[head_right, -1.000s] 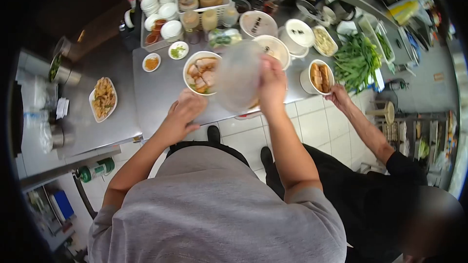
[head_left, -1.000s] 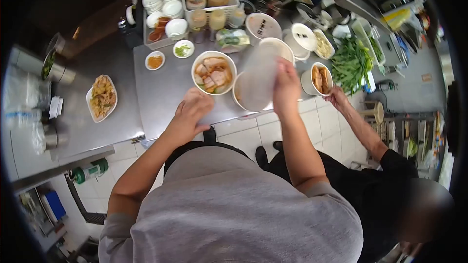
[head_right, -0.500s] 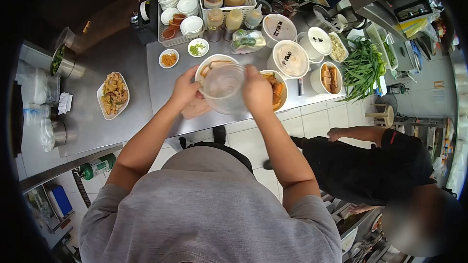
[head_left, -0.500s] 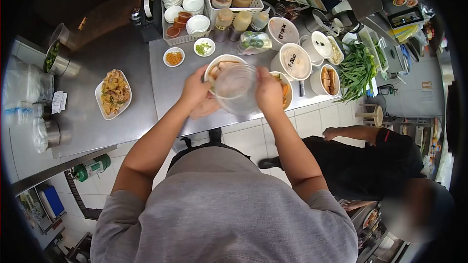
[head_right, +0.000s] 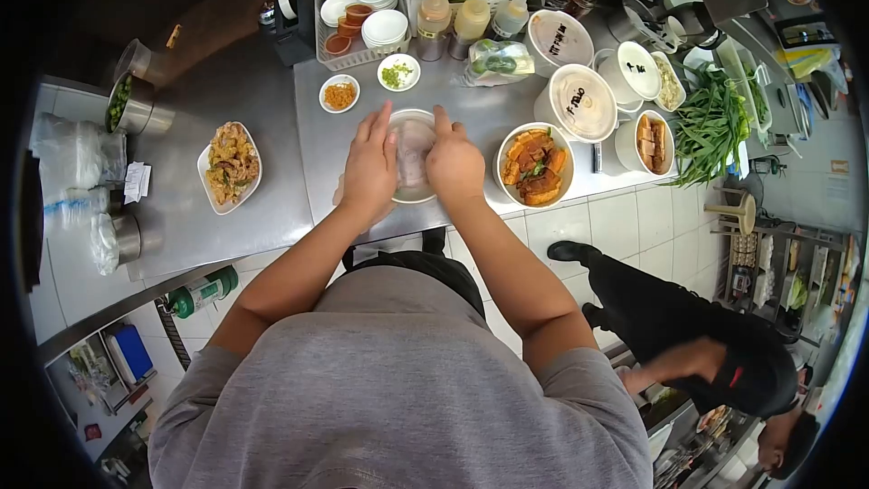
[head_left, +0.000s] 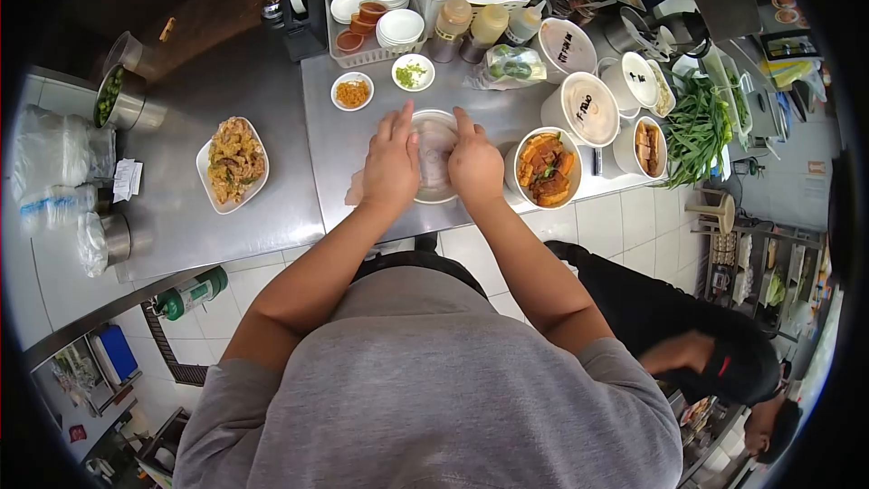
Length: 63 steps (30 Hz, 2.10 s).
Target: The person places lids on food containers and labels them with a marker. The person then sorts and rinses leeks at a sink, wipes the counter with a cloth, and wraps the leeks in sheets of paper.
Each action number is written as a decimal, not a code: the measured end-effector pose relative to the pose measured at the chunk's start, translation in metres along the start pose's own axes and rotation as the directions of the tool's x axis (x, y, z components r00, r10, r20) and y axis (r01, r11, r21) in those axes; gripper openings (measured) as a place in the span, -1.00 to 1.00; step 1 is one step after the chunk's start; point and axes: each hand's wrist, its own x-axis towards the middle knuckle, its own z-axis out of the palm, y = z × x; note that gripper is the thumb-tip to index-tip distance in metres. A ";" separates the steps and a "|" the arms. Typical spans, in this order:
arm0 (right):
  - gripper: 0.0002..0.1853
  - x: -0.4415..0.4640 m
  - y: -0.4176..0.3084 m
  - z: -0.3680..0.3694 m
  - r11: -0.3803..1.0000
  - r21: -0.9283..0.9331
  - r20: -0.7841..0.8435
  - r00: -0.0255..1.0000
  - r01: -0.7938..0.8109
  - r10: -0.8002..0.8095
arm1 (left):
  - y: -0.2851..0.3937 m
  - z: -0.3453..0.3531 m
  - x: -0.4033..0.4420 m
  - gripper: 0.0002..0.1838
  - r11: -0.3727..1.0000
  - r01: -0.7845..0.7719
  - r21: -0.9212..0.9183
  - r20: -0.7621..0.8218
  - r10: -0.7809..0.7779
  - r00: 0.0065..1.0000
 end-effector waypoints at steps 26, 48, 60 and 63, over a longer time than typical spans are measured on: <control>-0.72 -0.090 0.224 -0.040 0.498 0.773 -0.123 0.679 -0.392 0.724 | -0.076 -0.049 -0.078 -0.77 0.957 -0.219 0.188 0.319 0.151 0.936; -0.66 0.074 0.421 0.154 0.717 0.619 -0.270 0.770 -0.321 0.578 | -0.003 -0.079 -0.116 -0.75 0.965 0.185 0.184 0.237 -0.227 0.945; -0.67 0.072 0.428 0.146 0.574 0.775 -0.244 0.714 -0.264 0.657 | 0.018 -0.066 -0.116 -0.77 0.982 0.148 0.118 0.187 -0.168 0.968; -0.67 0.062 0.438 0.141 0.434 0.884 -0.215 0.675 -0.172 0.706 | 0.023 -0.070 -0.116 -0.81 0.981 0.169 0.092 0.137 -0.180 0.974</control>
